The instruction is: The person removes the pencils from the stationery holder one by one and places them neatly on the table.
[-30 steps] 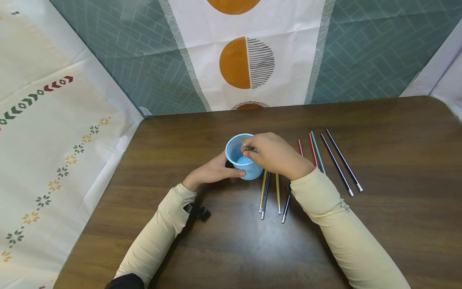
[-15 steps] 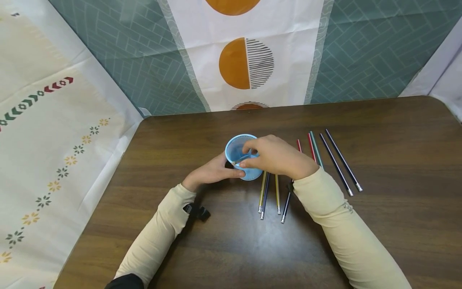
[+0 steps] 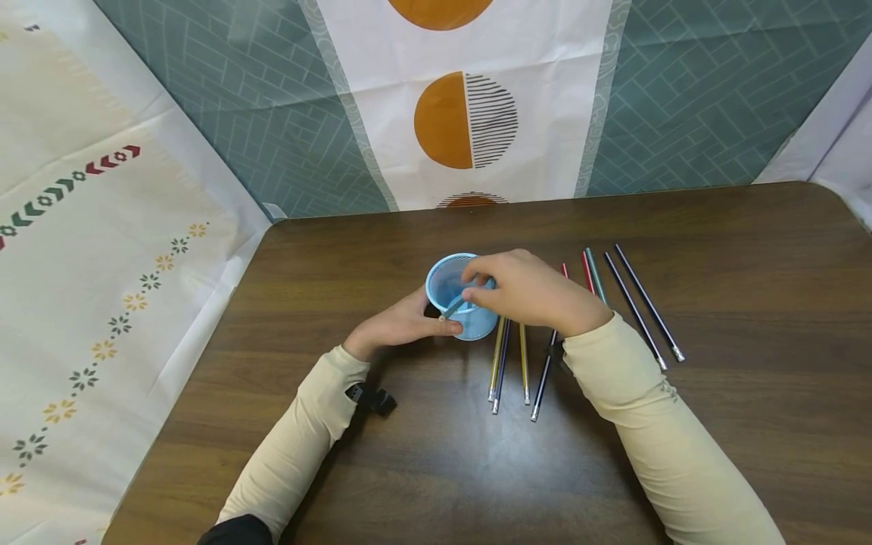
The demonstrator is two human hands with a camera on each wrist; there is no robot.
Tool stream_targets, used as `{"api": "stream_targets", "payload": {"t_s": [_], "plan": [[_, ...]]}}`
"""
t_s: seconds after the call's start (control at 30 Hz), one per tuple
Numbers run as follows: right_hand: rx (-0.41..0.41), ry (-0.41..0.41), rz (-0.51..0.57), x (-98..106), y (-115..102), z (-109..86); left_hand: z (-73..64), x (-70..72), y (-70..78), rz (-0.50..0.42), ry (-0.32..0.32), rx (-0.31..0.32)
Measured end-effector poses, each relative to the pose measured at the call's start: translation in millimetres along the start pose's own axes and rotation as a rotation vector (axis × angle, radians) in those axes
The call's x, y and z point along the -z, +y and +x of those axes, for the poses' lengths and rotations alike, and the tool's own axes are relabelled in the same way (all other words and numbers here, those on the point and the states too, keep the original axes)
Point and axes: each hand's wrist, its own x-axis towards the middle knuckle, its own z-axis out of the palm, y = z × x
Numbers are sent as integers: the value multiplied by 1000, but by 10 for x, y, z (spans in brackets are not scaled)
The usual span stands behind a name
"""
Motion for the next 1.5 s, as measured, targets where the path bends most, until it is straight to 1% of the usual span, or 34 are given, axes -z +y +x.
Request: {"api": "stream_targets", "payload": {"t_s": [0.1,0.3,0.67,0.9,1.13,1.3,1.5], "plan": [[-4,20,27,15,17,-20,-8,13,-3,2,-4,8],[-25,59,96,40,61,-55,-1,30,-21,-1,-18,-12],[-19,73,111,15,91,-56,1,17,-32,7,-11,-14],[-20,84,100,10,96,-54,12,16,-34,12,-10,-16],[-3,91,93,-1,94,-37,-1,26,-33,6,-8,-18],[-2,89,66,-56,90,-15,-6,30,-32,3,-7,-16],[79,86,-18,-200,121,9,-1,33,-21,-4,-17,-12]]}}
